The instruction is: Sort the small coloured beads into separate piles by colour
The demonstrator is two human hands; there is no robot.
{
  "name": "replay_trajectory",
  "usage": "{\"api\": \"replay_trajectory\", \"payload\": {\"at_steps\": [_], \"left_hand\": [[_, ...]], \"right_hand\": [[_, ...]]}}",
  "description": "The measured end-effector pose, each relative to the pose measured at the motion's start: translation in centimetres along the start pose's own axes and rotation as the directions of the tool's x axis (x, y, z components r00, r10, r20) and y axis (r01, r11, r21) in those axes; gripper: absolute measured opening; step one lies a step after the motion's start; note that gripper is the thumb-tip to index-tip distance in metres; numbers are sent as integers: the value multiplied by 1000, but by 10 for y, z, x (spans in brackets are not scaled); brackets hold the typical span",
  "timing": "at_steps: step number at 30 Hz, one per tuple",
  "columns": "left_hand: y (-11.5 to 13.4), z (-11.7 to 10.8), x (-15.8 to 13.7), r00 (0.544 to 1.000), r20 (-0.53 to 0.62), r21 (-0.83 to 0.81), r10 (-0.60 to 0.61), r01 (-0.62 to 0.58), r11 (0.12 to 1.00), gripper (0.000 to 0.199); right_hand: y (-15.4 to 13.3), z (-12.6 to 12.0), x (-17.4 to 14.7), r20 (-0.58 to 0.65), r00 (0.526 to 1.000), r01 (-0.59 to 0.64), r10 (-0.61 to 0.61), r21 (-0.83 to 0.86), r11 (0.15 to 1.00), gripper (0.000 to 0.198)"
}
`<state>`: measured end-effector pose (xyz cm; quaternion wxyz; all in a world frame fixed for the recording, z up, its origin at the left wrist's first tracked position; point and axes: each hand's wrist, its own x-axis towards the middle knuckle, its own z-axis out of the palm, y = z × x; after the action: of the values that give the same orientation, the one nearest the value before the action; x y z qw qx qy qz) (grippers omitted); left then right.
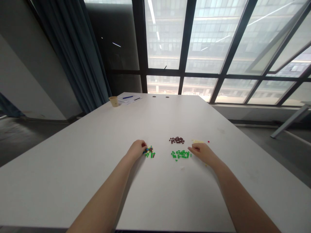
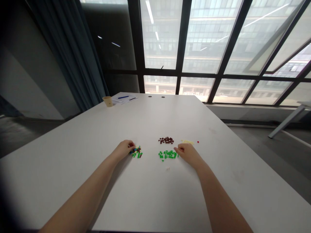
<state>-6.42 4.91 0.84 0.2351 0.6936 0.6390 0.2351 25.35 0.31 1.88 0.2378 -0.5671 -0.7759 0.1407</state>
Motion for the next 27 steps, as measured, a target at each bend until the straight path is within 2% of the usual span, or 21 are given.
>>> {"api": "replay_trajectory", "payload": {"at_steps": [8,12,15,18,22,27], "left_hand": [[4,5,-4,1000,-5,-12,27,-27,1000,10],[11,2,-7,996,-64,-81,55,-60,995,12],[21,-2,-10,990,-85,-199,116,-131,971,10],[34,-3,-15,983,-31,-405,179,-176,897,4],[48,1,-22,978,42,-638,205,-131,758,17],[61,14,-32,973,26,-822,229,-110,559,29]], "right_hand": [[-1,1,1,23,1000,-1,1,-5,1000,37],[0,1,1,18,1000,1,-1,4,1000,37],[-1,1,1,6,1000,-3,3,11,1000,37],[-5,0,0,9,1000,2,-2,6,1000,37],[-14,2,-1,18,1000,22,-22,6,1000,38],[-24,9,0,45,997,70,-70,13,997,39]]}}
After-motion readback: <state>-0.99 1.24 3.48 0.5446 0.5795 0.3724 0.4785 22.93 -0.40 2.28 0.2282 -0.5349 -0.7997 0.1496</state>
